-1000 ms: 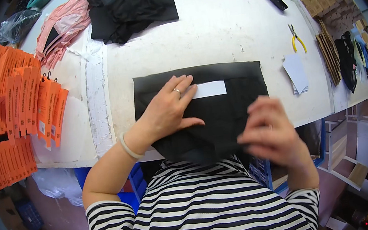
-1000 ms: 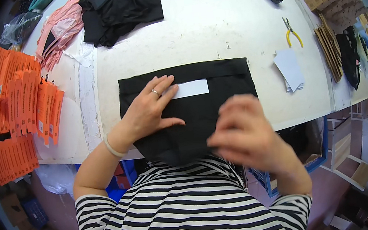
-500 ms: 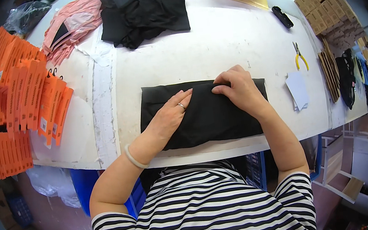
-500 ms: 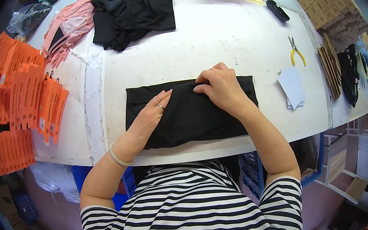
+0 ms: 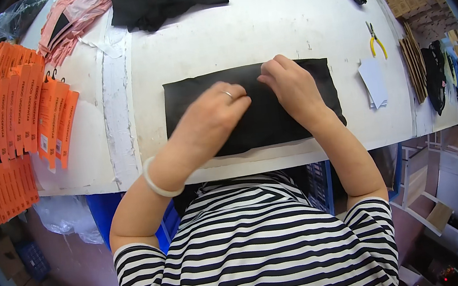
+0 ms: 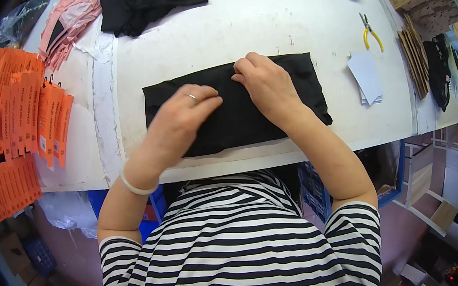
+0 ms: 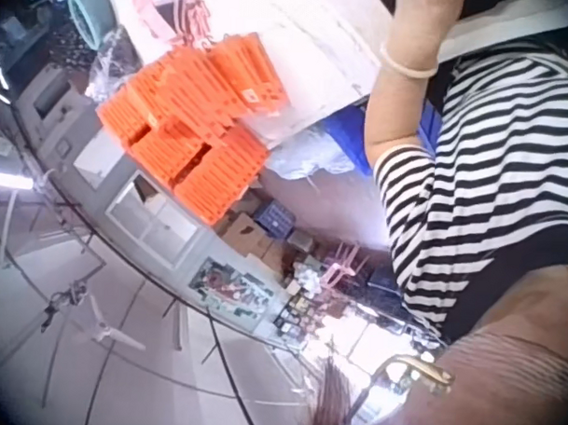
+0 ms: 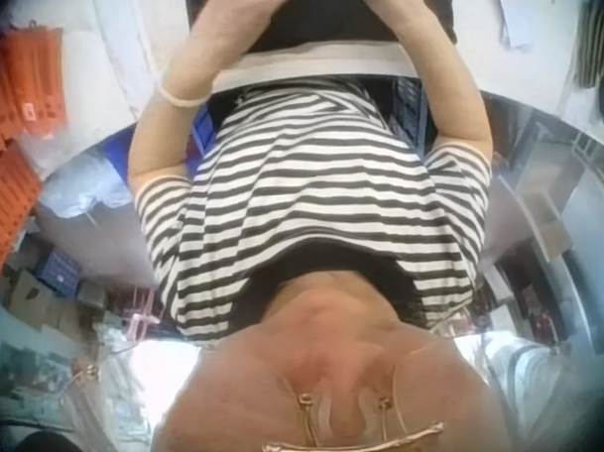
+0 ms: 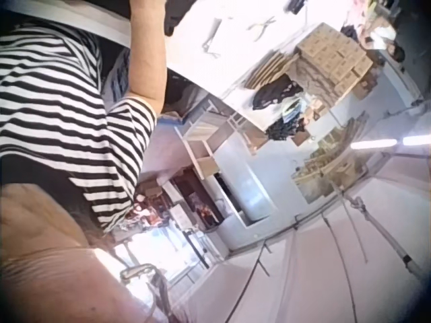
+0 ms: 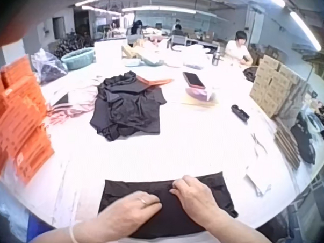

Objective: The person folds black and pink patterned underwear on a white table, inserts them into orange packaging, and stacks the packages. The person handles the items one at a time, folding them neatly before placing them into the packaging.

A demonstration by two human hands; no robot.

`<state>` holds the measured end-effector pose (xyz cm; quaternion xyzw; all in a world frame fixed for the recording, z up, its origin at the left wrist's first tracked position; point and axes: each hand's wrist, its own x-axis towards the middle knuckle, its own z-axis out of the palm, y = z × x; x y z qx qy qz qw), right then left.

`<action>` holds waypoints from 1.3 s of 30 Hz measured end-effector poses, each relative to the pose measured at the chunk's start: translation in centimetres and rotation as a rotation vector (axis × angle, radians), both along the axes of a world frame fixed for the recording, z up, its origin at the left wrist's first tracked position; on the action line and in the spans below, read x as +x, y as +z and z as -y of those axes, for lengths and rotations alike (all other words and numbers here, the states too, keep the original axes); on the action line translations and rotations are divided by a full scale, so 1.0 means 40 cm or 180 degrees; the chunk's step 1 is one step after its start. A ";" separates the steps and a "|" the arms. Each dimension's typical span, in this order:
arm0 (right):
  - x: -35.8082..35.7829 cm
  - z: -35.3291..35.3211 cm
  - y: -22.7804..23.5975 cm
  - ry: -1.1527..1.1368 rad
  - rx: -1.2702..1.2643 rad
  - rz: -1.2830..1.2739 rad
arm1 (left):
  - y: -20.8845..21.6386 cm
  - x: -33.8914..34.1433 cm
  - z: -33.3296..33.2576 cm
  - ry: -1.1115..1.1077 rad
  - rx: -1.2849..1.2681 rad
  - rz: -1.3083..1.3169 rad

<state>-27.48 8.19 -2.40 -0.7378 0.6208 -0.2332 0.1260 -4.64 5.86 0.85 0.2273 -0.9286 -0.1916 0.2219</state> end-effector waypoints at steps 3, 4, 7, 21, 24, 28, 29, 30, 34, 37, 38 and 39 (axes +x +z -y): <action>-0.021 -0.045 0.036 0.0439 0.0186 0.0243 | -0.020 -0.001 -0.051 0.0112 0.0194 0.0370; -0.038 -0.078 0.058 0.0715 0.0263 0.0259 | -0.020 0.012 -0.069 0.0079 0.0317 0.0363; -0.040 -0.211 0.097 0.1369 0.0876 -0.0292 | -0.014 0.065 -0.114 -0.0105 0.0569 0.0459; -0.003 -0.234 0.059 0.0752 -0.0163 0.0178 | 0.005 0.120 -0.138 0.0428 0.2209 0.0276; 0.008 -0.195 0.052 0.0407 0.0032 0.0448 | -0.004 0.111 -0.107 0.0810 0.2560 0.0239; 0.012 -0.160 0.048 -0.0020 0.0484 0.0617 | -0.005 0.096 -0.060 0.1032 0.3100 0.0304; 0.014 -0.151 0.050 -0.0120 0.0643 0.0650 | -0.020 0.100 -0.054 0.1030 0.3020 0.0230; 0.010 -0.143 0.043 -0.0147 0.0733 0.0707 | -0.027 0.103 -0.043 0.1051 0.3098 0.0285; 0.007 -0.120 0.059 -0.0238 0.1200 0.0616 | -0.010 0.153 0.002 0.1038 0.3142 0.0177; 0.000 -0.109 0.069 -0.0222 0.1333 0.0680 | 0.056 0.152 0.003 0.1149 0.0384 0.0818; -0.001 -0.105 0.075 -0.0224 0.1396 0.0699 | 0.068 0.120 0.000 0.0893 0.0065 0.0575; -0.002 -0.101 0.078 -0.0194 0.1457 0.0704 | 0.061 0.074 -0.012 0.0499 0.0104 0.0352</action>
